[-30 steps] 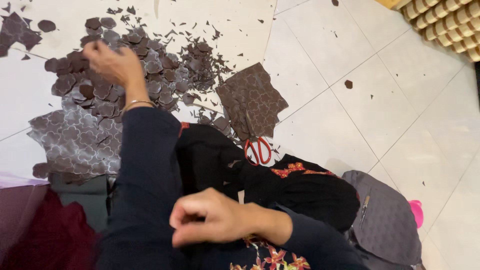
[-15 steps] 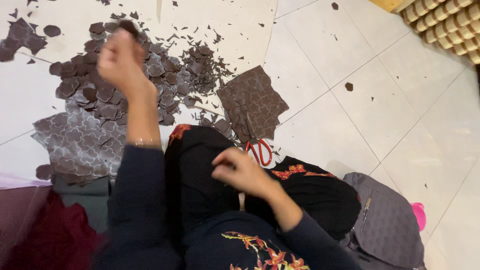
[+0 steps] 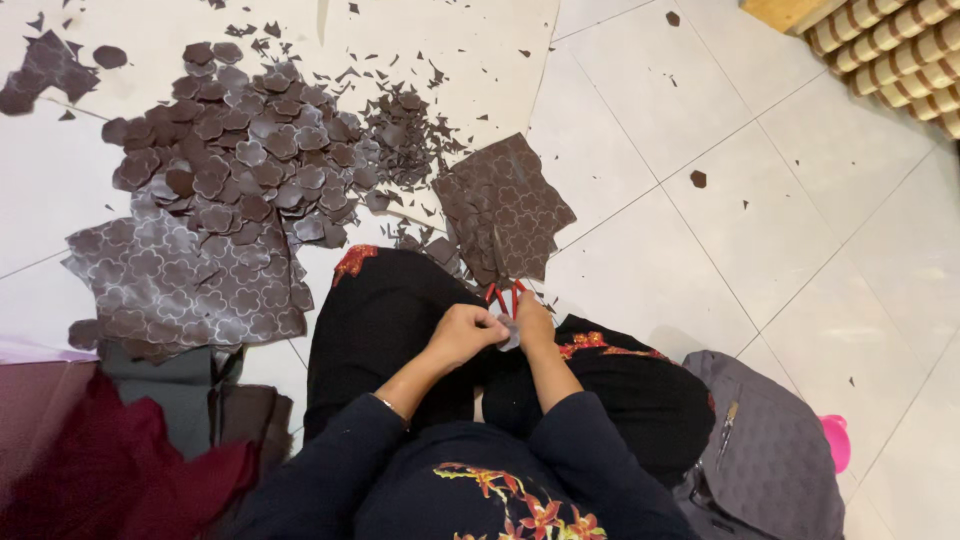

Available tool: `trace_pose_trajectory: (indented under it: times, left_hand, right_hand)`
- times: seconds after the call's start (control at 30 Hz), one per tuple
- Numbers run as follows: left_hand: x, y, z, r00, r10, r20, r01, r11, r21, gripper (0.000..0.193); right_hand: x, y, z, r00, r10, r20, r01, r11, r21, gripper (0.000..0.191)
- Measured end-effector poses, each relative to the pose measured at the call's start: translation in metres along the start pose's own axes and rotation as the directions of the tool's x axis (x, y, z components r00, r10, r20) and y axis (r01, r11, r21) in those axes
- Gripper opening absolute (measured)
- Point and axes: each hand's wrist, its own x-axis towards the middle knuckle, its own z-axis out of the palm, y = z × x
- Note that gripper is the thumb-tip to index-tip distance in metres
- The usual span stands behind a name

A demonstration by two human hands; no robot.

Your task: The person sits on the floor and uses red-handled scissors to cut flower-shaped pieces from a brown patterned fabric. Cut pieces are placed in a growing pile to the left while offcuts remain scattered on the floor.

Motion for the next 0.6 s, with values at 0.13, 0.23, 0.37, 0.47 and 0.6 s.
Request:
trace_pose_trajectory:
  times: [0.13,0.23,0.37,0.47,0.6]
  left_hand:
    - [-0.004,0.012,0.005,0.997,0.072,-0.030,-0.077,0.982,-0.173,0.017]
    - [-0.010,0.033,-0.002,0.994,0.077,-0.082,-0.097,0.954,-0.285,0.016]
    - [-0.022,0.063,-0.016,0.981,0.099,-0.168,-0.158,0.911,-0.382,0.016]
    - [-0.031,0.086,-0.025,0.978,0.115,-0.173,-0.186,0.854,-0.486,0.020]
    - [-0.041,0.114,-0.035,0.957,0.178,-0.230,-0.271,0.834,-0.480,0.029]
  right_hand:
    - [0.005,0.003,0.000,0.999,-0.051,0.001,0.050,0.995,0.086,0.024]
    - [0.006,0.002,-0.001,0.993,-0.104,-0.056,0.112,0.979,0.168,0.036]
    - [0.006,0.004,-0.015,0.906,-0.026,0.421,-0.365,0.456,0.812,0.025]
    - [-0.006,-0.004,-0.044,0.856,-0.223,0.466,-0.475,0.016,0.880,0.028]
    - [-0.037,-0.025,-0.095,0.867,-0.319,0.383,-0.437,-0.119,0.891,0.041]
